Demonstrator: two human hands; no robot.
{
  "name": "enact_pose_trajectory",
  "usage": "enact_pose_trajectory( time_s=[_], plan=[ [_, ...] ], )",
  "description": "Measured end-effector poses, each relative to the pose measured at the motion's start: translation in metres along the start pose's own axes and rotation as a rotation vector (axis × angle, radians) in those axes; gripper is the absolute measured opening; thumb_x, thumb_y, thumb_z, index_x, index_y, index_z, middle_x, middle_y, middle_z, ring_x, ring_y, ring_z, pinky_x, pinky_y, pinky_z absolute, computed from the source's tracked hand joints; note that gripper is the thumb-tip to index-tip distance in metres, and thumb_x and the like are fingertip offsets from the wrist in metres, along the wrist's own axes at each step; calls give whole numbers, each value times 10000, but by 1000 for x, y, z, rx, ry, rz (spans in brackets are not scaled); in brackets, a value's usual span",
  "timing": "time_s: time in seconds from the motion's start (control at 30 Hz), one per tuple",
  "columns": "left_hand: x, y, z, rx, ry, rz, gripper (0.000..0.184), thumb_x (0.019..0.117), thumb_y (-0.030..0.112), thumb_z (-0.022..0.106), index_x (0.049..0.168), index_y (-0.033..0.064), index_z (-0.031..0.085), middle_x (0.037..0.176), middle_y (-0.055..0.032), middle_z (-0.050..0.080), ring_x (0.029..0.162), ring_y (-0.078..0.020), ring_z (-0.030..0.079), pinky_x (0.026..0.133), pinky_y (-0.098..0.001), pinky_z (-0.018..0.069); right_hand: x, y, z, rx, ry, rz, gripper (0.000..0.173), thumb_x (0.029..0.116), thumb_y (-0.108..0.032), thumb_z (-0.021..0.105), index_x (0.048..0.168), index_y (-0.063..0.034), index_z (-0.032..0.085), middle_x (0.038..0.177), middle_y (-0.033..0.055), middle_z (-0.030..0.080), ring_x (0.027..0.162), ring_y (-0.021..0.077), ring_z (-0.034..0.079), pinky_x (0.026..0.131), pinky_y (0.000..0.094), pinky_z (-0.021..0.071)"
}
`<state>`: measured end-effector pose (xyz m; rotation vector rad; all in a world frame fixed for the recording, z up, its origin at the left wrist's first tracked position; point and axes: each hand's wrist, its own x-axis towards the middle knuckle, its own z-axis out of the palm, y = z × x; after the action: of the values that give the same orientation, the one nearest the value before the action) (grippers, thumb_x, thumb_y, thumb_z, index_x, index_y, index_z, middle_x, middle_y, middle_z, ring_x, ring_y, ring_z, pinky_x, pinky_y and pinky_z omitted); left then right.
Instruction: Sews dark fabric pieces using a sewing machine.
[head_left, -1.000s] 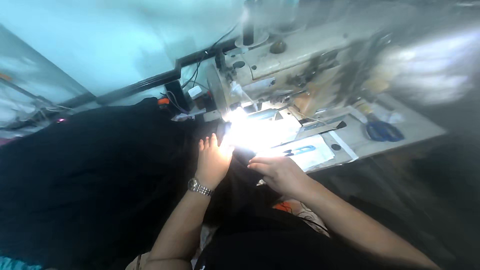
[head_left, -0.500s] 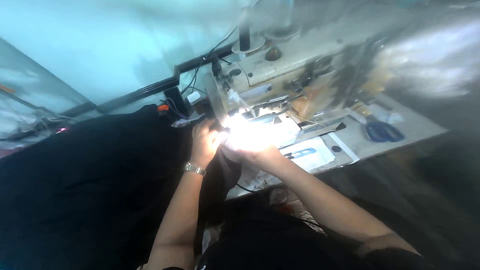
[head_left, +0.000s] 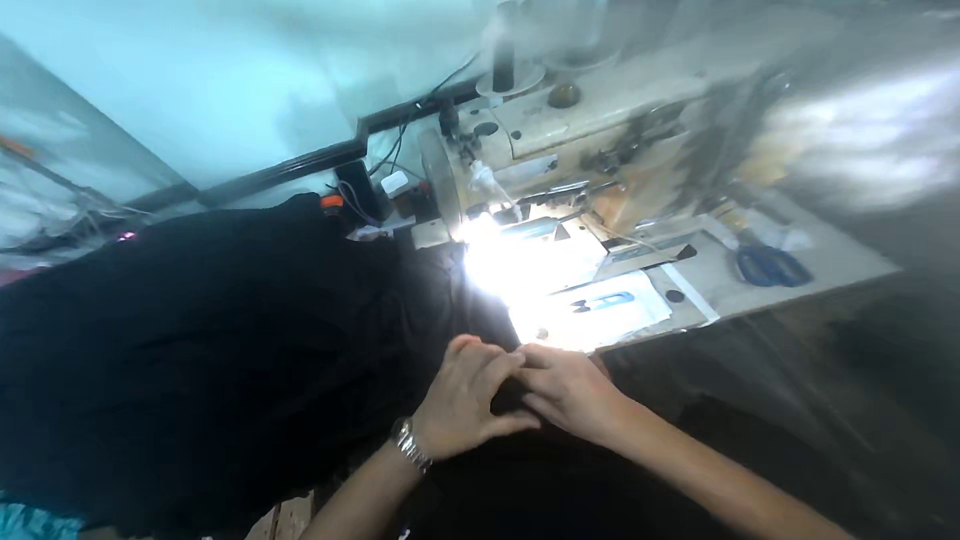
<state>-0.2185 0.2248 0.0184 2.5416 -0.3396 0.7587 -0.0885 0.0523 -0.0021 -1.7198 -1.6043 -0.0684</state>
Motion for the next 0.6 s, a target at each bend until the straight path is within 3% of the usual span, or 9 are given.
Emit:
enact_pose_trajectory(
  time_s=[0.07,0.13,0.2,0.27,0.37,0.6],
  plan=[
    [-8,-30,28,149,78,-21,513,900,295,713,1361,134,554,1252,-95,662,1293,-261,569,1209,-556,292,-4,-4,-5,27,33,-30,159,964,-157,609,960,-85,750,1140,90,724,1019,188,710,837,325,604],
    [-15,-63,43,315,186,-94,381,874,107,664,1254,132,677,1131,-78,722,1233,-305,608,1160,-636,309,-5,-3,-11,15,31,-32,183,987,-165,590,969,-87,755,1158,80,725,1041,176,706,861,310,599],
    [-11,-75,31,466,239,-157,183,892,110,658,1028,179,759,965,-39,720,1162,-301,637,1130,-654,335,-5,0,-15,0,22,-26,184,991,-175,594,968,-91,756,1151,68,728,1032,174,709,861,315,599],
    [-9,-65,10,521,216,-180,111,895,139,659,923,199,748,956,-4,709,1191,-282,619,1151,-646,306,-7,3,-20,15,29,-17,186,999,-179,590,981,-95,755,1149,60,730,1030,164,710,861,308,600],
    [-13,-44,-11,495,98,-177,85,888,128,681,927,192,721,1096,34,745,1305,-273,580,1176,-658,272,-11,5,-23,44,42,2,198,1008,-176,574,1013,-98,756,1151,56,729,1024,152,706,854,298,599],
    [0,-52,-19,561,-14,-170,153,868,41,671,936,170,715,1180,15,737,1324,-310,577,1130,-715,309,-2,15,-15,46,14,47,185,1000,-170,567,989,-96,736,1161,52,722,993,158,713,795,319,607]
  ],
)
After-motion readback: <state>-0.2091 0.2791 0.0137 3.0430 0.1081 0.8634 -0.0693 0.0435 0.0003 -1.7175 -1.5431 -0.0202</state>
